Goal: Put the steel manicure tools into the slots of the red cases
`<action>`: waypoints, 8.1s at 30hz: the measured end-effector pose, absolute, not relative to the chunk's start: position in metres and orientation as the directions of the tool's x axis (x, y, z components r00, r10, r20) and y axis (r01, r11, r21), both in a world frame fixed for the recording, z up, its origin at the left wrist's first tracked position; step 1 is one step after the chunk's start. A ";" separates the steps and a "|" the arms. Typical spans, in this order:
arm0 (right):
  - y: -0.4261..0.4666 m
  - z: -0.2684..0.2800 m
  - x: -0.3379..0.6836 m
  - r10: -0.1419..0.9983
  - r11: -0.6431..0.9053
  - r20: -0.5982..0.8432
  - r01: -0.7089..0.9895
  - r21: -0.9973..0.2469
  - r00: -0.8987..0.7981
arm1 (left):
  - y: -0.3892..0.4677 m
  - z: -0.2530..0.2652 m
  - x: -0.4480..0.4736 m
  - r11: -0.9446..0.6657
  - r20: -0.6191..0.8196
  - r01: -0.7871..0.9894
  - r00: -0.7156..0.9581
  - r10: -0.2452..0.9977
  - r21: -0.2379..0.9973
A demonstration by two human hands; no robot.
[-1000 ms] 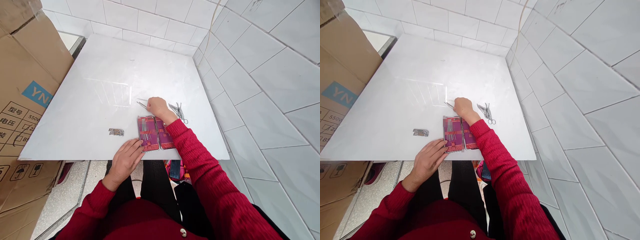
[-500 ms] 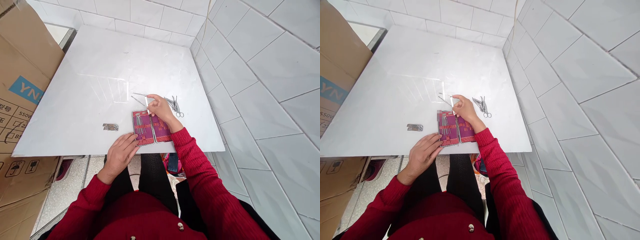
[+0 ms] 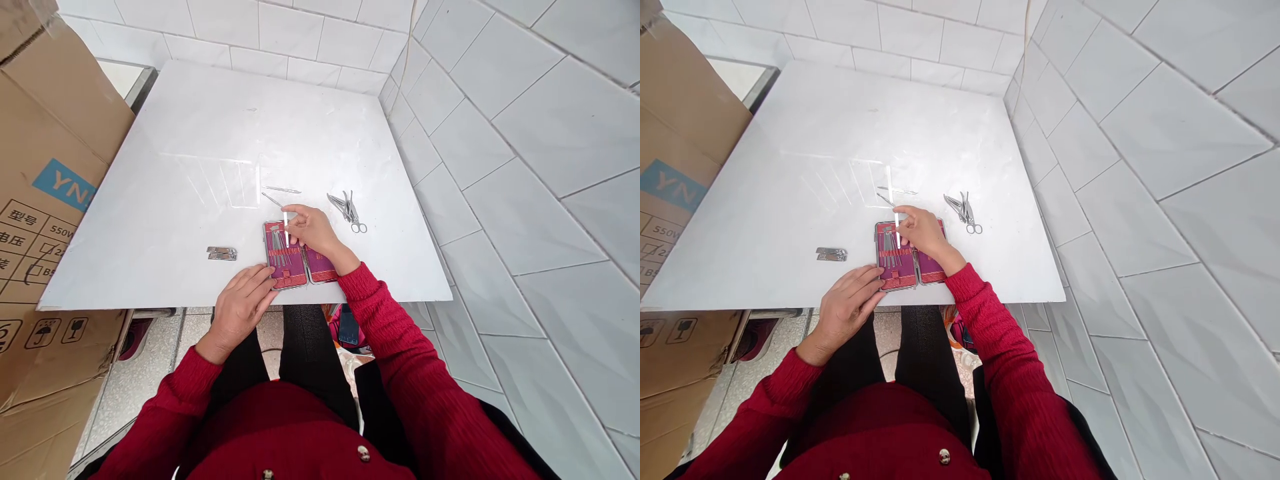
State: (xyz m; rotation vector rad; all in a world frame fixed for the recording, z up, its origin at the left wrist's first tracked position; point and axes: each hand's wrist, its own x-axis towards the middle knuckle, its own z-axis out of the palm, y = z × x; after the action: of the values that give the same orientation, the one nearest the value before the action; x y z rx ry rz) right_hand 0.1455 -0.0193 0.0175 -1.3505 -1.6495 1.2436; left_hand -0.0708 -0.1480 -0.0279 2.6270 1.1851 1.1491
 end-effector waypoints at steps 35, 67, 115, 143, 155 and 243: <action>-0.022 0.019 0.128 0.990 0.137 0.073 0.781 -0.610 -0.117 | -0.147 -0.030 -0.072 -0.710 0.603 0.634 0.448 0.660 0.306; 0.035 0.045 0.108 0.986 0.161 -0.017 0.978 -0.135 -0.165 | -0.150 -0.027 -0.072 -0.703 0.597 0.639 0.443 0.669 0.313; -0.028 0.030 0.168 0.911 -0.281 -0.162 -0.284 -0.917 -0.380 | -0.148 -0.028 -0.070 -0.708 0.614 0.639 0.438 0.656 0.301; -0.028 0.026 0.157 0.927 -0.143 -0.077 -0.158 -0.977 -0.366 | -0.149 -0.029 -0.072 -0.688 0.572 0.636 0.436 0.694 0.350; -0.023 0.021 0.159 0.927 -0.107 -0.067 -0.088 -0.990 -0.369 | -0.148 -0.030 -0.071 -0.704 0.599 0.636 0.443 0.667 0.315; 0.030 0.044 0.158 0.966 0.226 0.102 0.583 -0.780 -0.238 | -0.148 -0.030 -0.072 -0.703 0.594 0.643 0.448 0.668 0.304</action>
State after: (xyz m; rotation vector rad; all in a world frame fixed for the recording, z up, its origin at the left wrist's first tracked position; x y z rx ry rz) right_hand 0.1582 0.0305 0.0445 -1.4218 -1.9105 0.8317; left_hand -0.0723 -0.1480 -0.0302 2.6440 1.1973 1.1096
